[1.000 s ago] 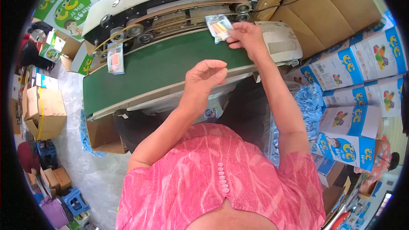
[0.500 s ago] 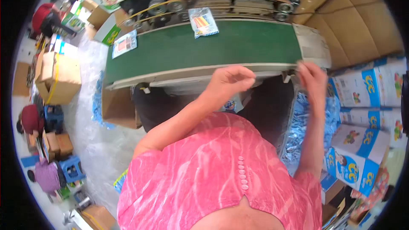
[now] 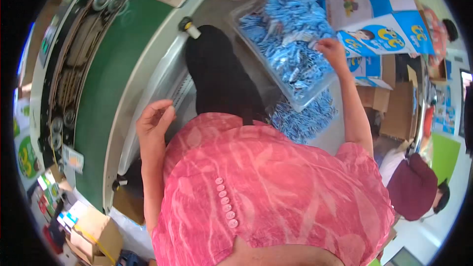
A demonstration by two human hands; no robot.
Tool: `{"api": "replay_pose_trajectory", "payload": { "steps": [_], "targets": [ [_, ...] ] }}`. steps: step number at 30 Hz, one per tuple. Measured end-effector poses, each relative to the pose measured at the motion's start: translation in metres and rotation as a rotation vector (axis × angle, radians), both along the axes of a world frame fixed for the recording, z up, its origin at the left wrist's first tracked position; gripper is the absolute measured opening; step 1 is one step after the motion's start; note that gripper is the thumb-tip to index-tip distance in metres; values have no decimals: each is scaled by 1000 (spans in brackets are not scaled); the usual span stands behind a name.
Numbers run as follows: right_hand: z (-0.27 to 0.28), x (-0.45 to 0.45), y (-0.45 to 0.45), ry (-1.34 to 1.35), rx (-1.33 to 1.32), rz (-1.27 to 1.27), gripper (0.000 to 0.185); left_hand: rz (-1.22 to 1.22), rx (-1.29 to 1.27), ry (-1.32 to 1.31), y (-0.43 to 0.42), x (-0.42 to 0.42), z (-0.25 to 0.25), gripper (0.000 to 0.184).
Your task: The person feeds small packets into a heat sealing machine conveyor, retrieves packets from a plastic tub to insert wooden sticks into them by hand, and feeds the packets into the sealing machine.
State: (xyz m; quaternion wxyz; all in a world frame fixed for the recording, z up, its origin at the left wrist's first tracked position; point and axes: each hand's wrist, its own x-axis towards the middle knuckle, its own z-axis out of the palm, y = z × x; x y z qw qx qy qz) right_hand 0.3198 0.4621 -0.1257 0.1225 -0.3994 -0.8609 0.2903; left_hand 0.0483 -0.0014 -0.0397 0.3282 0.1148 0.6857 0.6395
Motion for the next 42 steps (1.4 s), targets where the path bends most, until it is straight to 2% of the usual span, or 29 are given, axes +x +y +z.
{"api": "replay_pose_trajectory", "payload": {
  "steps": [2, 4, 5, 7, 8, 11, 19, 20, 23, 28, 31, 36, 39, 42],
  "targets": [
    [-8, -4, 3, 11, 267, 226, 34, -89, -42, -14, 17, 4, 0, 15],
    [-5, -29, -2, 7, 498, 331, 53, -138, -65, -12, 35, 4, 2, 15],
    [-8, -43, 0, 10, 498, 322, 53, -163, -77, 4, 44, 5, 3, 15],
    [-16, -63, 9, -128, 618, 441, 68, -208, -107, 28, 60, 8, 6, 15],
    [-20, -64, 13, -124, 617, 439, 68, -208, -109, 32, 66, 10, 7, 15],
    [-29, -73, 22, -228, 755, 588, 65, -234, -122, 58, 76, 14, 10, 14],
    [-34, -70, 49, -245, 756, 950, 48, -301, -175, 25, 92, 18, -1, 15],
    [-39, -70, 53, -242, 755, 948, 48, -301, -177, 27, 94, 18, -2, 15],
    [-58, -67, 68, -42, 488, 875, 44, -338, -206, 39, 100, 19, -3, 15],
    [-44, -72, 62, -82, 498, 882, 34, -349, -247, 1, 109, 21, -4, 16],
    [-34, -73, 64, -151, 905, 1076, 33, -407, -248, -34, 113, 20, -10, 15],
    [-44, -70, 68, -164, 945, 1147, 26, -428, -272, 2, 122, 22, -9, 15],
    [-53, -74, 61, -245, 847, 1092, 18, -475, -278, 38, 126, 22, -10, 15],
    [-56, -77, 54, -102, 906, 1085, 17, -477, -276, 31, 123, 23, -14, 15]
  ]
}}
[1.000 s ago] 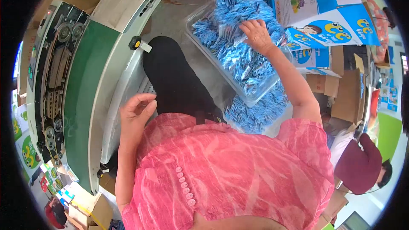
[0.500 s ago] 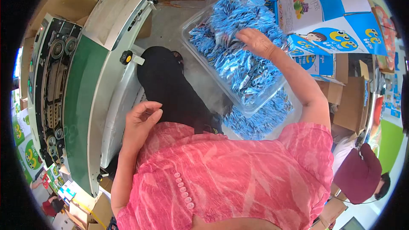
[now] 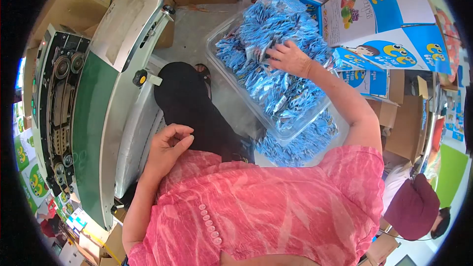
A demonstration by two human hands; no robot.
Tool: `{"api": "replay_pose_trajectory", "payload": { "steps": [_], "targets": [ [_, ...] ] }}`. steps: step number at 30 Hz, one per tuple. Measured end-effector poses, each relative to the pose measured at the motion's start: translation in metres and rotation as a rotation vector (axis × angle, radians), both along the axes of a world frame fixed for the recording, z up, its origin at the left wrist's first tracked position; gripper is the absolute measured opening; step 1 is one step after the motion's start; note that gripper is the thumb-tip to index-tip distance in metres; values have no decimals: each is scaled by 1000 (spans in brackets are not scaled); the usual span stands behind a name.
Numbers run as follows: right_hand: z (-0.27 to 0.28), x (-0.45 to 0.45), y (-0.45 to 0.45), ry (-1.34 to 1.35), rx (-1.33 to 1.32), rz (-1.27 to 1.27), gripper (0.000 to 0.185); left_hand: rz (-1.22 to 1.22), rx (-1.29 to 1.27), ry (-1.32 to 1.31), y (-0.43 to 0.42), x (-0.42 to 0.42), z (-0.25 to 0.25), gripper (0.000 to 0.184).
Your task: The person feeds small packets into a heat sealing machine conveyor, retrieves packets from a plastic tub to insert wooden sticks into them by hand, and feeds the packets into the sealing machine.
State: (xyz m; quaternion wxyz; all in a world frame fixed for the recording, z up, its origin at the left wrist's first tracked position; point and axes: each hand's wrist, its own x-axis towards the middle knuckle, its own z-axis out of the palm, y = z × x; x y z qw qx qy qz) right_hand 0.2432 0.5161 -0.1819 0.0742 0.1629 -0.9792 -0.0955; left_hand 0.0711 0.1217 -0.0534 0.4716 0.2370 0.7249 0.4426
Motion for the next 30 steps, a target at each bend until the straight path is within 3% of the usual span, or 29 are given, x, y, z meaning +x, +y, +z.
{"api": "replay_pose_trajectory", "payload": {
  "steps": [2, 6, 11, 13, 17, 18, 21, 24, 30],
  "targets": [
    [3, -2, 1, 58, -4, 24, 16, -4, 7, -10, 2, 0, -2, 14],
    [10, -18, 9, -211, -53, 14, 26, -20, -5, -39, 6, 0, -2, 14],
    [47, -39, 20, -328, -465, -163, 42, -243, 137, 223, 54, -4, -6, 17],
    [55, -45, 23, -380, -640, -277, 48, -307, 211, 311, 89, -3, -24, 26],
    [84, -53, 17, -415, -746, -361, 52, -241, 439, 817, 175, 11, -44, 70],
    [89, -54, 15, -417, -745, -366, 52, -243, 442, 814, 192, 16, -48, 70],
    [103, -58, 10, -520, -783, -371, 52, -185, 273, 647, 225, 23, -70, 77],
    [120, -62, 3, -570, -878, -375, 53, -206, 383, 45, 239, 26, -87, 78],
    [133, -72, -3, -587, -962, -367, 53, -94, 358, -294, 239, 29, -79, 67]
  ]
}}
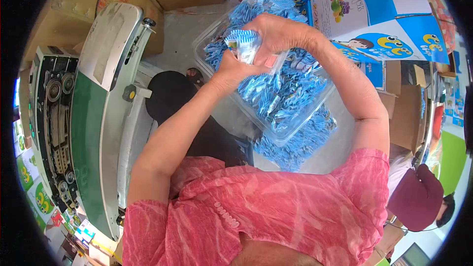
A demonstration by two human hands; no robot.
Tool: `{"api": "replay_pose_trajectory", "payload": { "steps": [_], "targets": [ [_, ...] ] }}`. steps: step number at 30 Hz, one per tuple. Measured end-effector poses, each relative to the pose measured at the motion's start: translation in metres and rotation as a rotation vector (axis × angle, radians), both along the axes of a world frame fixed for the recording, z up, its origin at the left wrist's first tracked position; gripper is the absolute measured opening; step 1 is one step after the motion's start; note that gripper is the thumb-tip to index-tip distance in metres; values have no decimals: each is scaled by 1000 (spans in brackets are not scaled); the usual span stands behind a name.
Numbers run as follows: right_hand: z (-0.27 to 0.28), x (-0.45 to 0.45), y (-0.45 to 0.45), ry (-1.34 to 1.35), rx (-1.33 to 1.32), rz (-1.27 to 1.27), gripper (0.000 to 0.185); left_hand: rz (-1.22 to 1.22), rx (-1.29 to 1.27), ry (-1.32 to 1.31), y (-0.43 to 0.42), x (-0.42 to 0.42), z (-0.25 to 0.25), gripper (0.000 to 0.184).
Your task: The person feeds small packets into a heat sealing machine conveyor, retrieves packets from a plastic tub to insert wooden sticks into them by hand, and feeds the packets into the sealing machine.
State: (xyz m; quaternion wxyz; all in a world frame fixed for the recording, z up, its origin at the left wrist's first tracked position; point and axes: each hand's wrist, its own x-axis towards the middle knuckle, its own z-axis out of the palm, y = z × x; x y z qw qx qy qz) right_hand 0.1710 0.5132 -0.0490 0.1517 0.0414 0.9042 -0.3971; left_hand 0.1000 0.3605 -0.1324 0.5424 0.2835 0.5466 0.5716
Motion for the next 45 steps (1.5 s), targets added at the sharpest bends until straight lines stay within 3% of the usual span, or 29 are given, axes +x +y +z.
{"api": "replay_pose_trajectory", "payload": {
  "steps": [2, 4, 7, 8, 10, 13, 15, 16, 20, 22, 26, 30, 33, 34, 37, 41, 42, 45],
  "targets": [
    [12, -3, -2, 81, 67, -46, 55, 61, 107, -276, 1, 1, 0, 59],
    [26, -3, -3, 128, 107, -65, 56, 78, 151, -371, 2, 9, 8, 57],
    [49, 12, 2, 471, 75, -373, 72, 111, 246, -568, 4, 13, 27, 52],
    [48, 24, 5, 475, 82, -362, 72, 97, 281, -593, 4, 11, 34, 52],
    [32, 52, 11, 709, -450, -642, 78, 77, 362, -633, 3, 3, 50, 51],
    [13, 61, -21, 613, -705, -623, 73, 133, 425, -493, -8, -7, 77, 51],
    [21, 38, -52, 517, -642, -715, 55, 222, 450, -370, -30, -30, 95, 51],
    [26, 16, -59, 524, -673, -661, 55, 253, 444, -254, -41, -42, 104, 49],
    [68, -61, -95, 731, -714, -572, 36, 360, 415, 104, -87, -93, 155, 49],
    [90, -102, -110, 781, -557, -474, 30, 435, 385, 294, -109, -124, 180, 55],
    [56, -179, -117, 727, -670, -241, 31, 523, 371, 449, -132, -195, 150, 69],
    [48, -203, -128, 813, -395, -111, 41, 648, 425, 429, -134, -192, 142, 82],
    [53, -189, -136, 513, -775, -210, 46, 729, 483, 427, -133, -189, 136, 73],
    [58, -184, -141, 511, -765, -204, 46, 774, 510, 427, -135, -186, 141, 68],
    [75, -164, -164, 489, -1214, -205, 38, 765, 473, 257, -167, -174, 159, 58],
    [89, -159, -199, 401, -1254, -350, 30, 785, 446, 22, -211, -156, 163, 46],
    [89, -160, -208, 392, -1254, -339, 30, 783, 451, -55, -219, -152, 163, 43],
    [87, -160, -242, 578, -734, -410, 26, 825, 512, -94, -231, -126, 161, 45]
  ]
}}
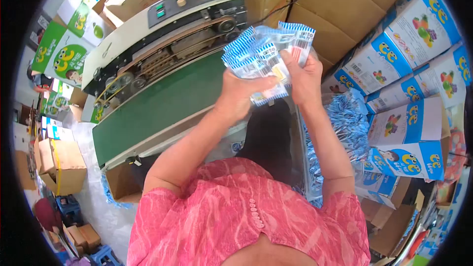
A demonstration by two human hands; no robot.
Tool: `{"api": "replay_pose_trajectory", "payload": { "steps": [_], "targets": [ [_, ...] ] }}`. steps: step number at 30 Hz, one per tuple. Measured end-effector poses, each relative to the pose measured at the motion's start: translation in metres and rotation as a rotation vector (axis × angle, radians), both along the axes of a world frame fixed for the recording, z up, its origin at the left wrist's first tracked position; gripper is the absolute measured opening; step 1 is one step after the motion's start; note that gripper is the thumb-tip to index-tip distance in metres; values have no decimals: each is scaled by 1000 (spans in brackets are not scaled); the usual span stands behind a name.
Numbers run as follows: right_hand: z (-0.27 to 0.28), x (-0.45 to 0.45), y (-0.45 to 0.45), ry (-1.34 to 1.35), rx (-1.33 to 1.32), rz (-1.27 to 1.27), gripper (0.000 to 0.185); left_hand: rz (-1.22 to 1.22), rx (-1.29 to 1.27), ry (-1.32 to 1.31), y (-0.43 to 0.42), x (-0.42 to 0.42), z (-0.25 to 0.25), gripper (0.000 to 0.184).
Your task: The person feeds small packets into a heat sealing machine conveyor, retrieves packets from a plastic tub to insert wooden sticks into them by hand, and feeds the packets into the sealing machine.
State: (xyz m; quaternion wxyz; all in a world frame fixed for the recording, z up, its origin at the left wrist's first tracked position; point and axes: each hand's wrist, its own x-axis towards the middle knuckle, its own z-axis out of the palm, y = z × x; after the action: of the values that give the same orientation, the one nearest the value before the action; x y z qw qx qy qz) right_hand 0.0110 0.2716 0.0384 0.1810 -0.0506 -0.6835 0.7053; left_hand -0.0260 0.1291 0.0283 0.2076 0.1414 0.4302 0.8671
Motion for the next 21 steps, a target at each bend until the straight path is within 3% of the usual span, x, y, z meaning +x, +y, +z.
{"api": "replay_pose_trajectory", "payload": {
  "steps": [5, 8, 9, 12, 17, 21],
  "targets": [
    [-7, -2, -41, 118, 141, -36, 28, 159, 119, -43, -20, 10, -3, 45],
    [3, -1, -58, 44, -360, 45, 28, 143, 140, -79, -42, 2, -3, 45],
    [7, -1, -62, 42, -358, 49, 28, 132, 144, -99, -49, 0, -4, 45],
    [21, -2, -72, -16, -671, -60, 28, 116, 170, -82, -68, -4, -4, 44],
    [2, -31, -60, 59, -601, -42, 30, 52, 164, -55, -80, -15, -7, 45],
    [-8, -52, -96, 14, -531, -222, 29, 134, 174, -57, -57, -24, -14, 47]
  ]
}}
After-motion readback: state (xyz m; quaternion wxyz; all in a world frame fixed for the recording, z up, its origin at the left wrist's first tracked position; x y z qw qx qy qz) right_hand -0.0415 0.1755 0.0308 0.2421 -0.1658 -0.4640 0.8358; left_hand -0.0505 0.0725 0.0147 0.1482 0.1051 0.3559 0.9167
